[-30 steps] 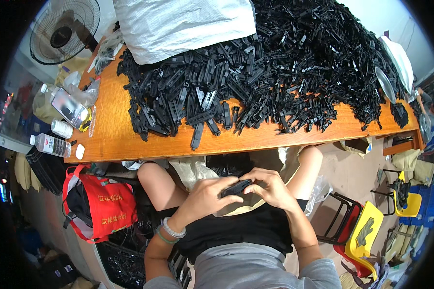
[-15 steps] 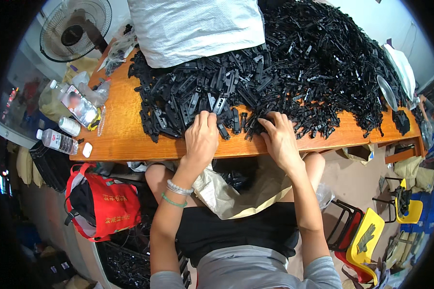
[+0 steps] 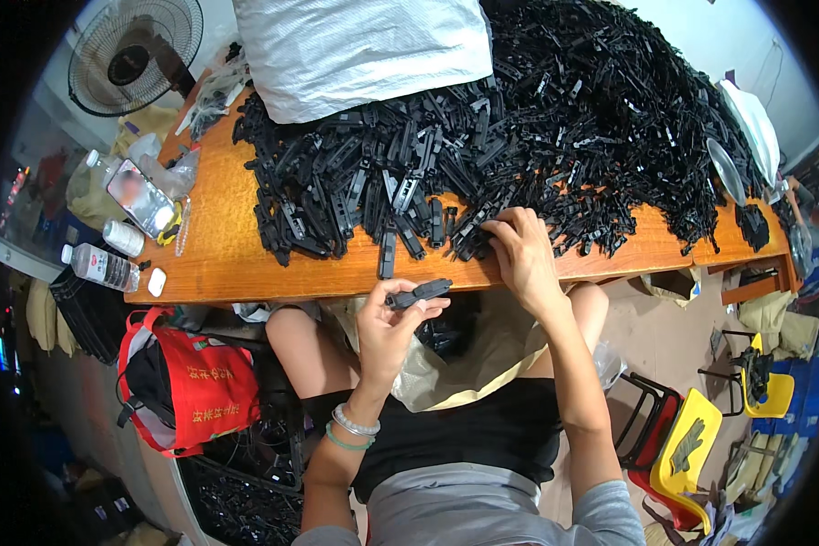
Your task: Inspect and sort black plastic components on a table into a collection bag.
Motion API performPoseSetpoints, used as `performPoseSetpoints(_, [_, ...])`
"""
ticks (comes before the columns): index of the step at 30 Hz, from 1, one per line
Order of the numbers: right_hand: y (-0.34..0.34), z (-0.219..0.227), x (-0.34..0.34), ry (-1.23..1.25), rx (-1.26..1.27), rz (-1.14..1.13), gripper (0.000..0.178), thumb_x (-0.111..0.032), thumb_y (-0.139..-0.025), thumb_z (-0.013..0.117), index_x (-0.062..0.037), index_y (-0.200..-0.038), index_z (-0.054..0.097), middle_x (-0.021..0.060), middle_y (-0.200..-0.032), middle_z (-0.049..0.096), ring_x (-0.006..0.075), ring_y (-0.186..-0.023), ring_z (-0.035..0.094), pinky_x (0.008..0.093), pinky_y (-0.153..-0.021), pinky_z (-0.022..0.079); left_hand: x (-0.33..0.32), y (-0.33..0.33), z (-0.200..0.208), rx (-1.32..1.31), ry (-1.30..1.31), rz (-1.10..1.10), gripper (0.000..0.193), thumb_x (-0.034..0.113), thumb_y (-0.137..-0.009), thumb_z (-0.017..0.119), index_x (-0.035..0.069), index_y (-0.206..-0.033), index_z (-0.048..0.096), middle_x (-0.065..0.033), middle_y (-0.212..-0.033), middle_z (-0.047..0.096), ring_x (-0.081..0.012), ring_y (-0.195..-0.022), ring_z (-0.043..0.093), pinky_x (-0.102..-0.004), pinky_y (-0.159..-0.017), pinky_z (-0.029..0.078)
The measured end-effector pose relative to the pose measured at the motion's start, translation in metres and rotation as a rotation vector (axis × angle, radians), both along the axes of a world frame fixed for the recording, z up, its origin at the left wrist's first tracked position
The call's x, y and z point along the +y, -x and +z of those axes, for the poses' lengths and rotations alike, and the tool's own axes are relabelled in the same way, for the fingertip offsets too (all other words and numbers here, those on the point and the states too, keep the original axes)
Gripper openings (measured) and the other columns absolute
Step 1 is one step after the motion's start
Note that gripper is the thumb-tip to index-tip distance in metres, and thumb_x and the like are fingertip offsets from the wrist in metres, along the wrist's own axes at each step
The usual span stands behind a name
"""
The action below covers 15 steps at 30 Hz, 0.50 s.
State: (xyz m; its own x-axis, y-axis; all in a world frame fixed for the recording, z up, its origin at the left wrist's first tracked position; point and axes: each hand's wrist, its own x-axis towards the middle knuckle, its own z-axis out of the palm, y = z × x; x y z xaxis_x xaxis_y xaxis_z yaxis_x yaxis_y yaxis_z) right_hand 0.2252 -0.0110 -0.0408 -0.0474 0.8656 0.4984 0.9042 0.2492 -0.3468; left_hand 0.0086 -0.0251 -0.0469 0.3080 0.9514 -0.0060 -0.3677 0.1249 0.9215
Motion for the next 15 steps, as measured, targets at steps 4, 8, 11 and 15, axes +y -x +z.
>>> performPoseSetpoints(4, [0.005, 0.007, 0.002, -0.111, -0.027, 0.036, 0.026, 0.002, -0.075, 0.064, -0.0044, -0.099, 0.058, 0.0088, -0.1, 0.056, 0.0286, -0.093, 0.052, 0.0367, -0.079, 0.039, 0.002, 0.001, -0.009, -0.048, 0.102, -0.005, 0.008, -0.003, -0.091, 0.051, -0.004, -0.099, 0.049, -0.0186, -0.097, 0.063, -0.0309, -0.09, 0.067, -0.036, -0.079, 0.057])
performPoseSetpoints(8, [-0.002, 0.004, 0.002, -0.291, 0.211, -0.049, 0.023, 0.004, -0.079, 0.063, -0.0021, -0.101, 0.056, 0.0097, -0.096, 0.06, 0.0256, -0.09, 0.056, 0.0335, -0.08, 0.041, 0.006, 0.0, -0.006, -0.193, 0.246, -0.046, 0.01, 0.006, -0.095, 0.049, -0.004, -0.097, 0.05, -0.0179, -0.097, 0.062, -0.0326, -0.088, 0.067, -0.0375, -0.079, 0.057])
performPoseSetpoints(11, [-0.004, -0.01, -0.005, -0.244, 0.533, -0.205, 0.019, -0.001, -0.09, 0.057, -0.0006, -0.107, 0.05, 0.0072, -0.09, 0.057, 0.0149, -0.081, 0.054, 0.0276, -0.071, 0.045, 0.008, -0.002, -0.006, -0.238, 0.259, -0.09, 0.018, 0.012, -0.098, 0.046, -0.005, -0.098, 0.051, -0.0174, -0.095, 0.062, -0.0338, -0.088, 0.067, -0.0387, -0.079, 0.057])
performPoseSetpoints(15, [0.002, 0.004, -0.02, -0.056, 1.285, 0.064, 0.022, -0.004, -0.085, 0.064, -0.0035, -0.104, 0.053, 0.0023, -0.086, 0.056, 0.008, -0.071, 0.051, 0.0223, -0.066, 0.043, 0.005, -0.003, 0.003, -0.175, 0.292, -0.093, 0.02, 0.011, -0.098, 0.045, -0.007, -0.102, 0.053, -0.0176, -0.096, 0.062, -0.0339, -0.089, 0.067, -0.0385, -0.08, 0.056])
